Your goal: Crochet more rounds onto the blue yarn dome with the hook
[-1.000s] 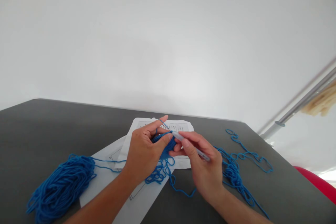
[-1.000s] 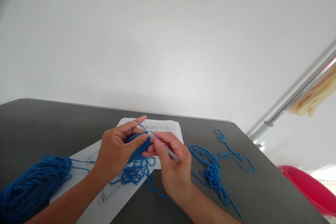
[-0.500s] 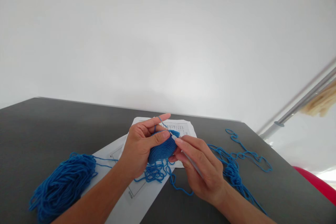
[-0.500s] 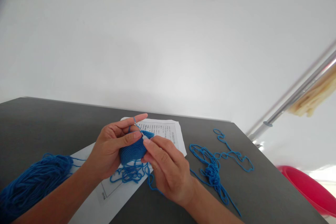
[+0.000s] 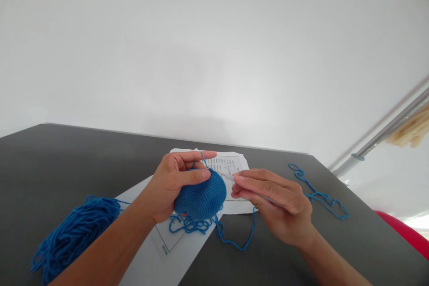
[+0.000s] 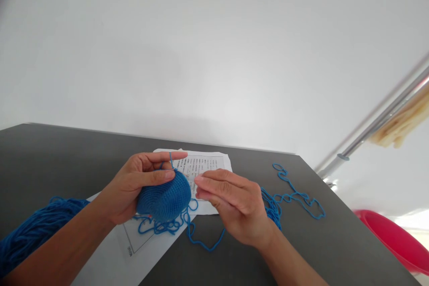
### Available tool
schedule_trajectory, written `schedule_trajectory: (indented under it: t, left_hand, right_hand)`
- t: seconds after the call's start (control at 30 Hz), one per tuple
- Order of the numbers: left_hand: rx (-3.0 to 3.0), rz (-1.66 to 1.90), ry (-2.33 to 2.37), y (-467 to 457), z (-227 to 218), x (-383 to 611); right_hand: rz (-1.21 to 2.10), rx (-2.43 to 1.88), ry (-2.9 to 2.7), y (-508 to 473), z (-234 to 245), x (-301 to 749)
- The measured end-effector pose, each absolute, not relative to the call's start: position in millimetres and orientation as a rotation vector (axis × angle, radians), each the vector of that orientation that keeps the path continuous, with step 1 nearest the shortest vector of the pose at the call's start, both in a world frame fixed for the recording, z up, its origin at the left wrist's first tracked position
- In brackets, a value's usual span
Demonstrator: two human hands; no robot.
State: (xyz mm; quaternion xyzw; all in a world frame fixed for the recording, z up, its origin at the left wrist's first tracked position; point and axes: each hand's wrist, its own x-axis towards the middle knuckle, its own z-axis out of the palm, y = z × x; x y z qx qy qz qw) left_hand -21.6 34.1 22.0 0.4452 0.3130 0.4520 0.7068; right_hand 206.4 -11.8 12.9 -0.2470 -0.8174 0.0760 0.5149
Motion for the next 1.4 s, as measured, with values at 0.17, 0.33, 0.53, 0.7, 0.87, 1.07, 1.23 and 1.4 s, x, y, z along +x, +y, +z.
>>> schedule_trajectory:
  t: [0.17,0.33,0.53,0.7,0.87,1.07,1.23,1.4]
  left_hand:
    - [1.017,0.933,0.755,38,20,-24]
    - [1.072,0.868,0.826,38,23,-27]
    - [1.152,0.826,0.833,40,24,-31]
    - [1.155,0.792,0.853,41,26,-32]
    - [1.179,0.751,0.905,42,27,-32]
    - [1.226,0.726,0.939,42,26,-34]
    - [1.22,0.751,0.923,38,27,-34]
    - [1.198,0.773,0.919,35,31,-35]
  right_hand:
    - [0.151,-0.566,-2.012,-11,19,214]
    - [0.068,-0.563,-2.114,-13,23,219]
    - [0.072,-0.569,-2.148,-14,28,221]
    - [0.145,-0.564,-2.141,-15,30,223]
    - [0.128,-0.557,-2.192,-16,32,226]
    - [0.186,-0.575,-2.184,-17,34,225]
    - [0.434,-0.599,-2.036,-13,26,222]
    - [0.652,-0.58,-1.885,-11,18,217]
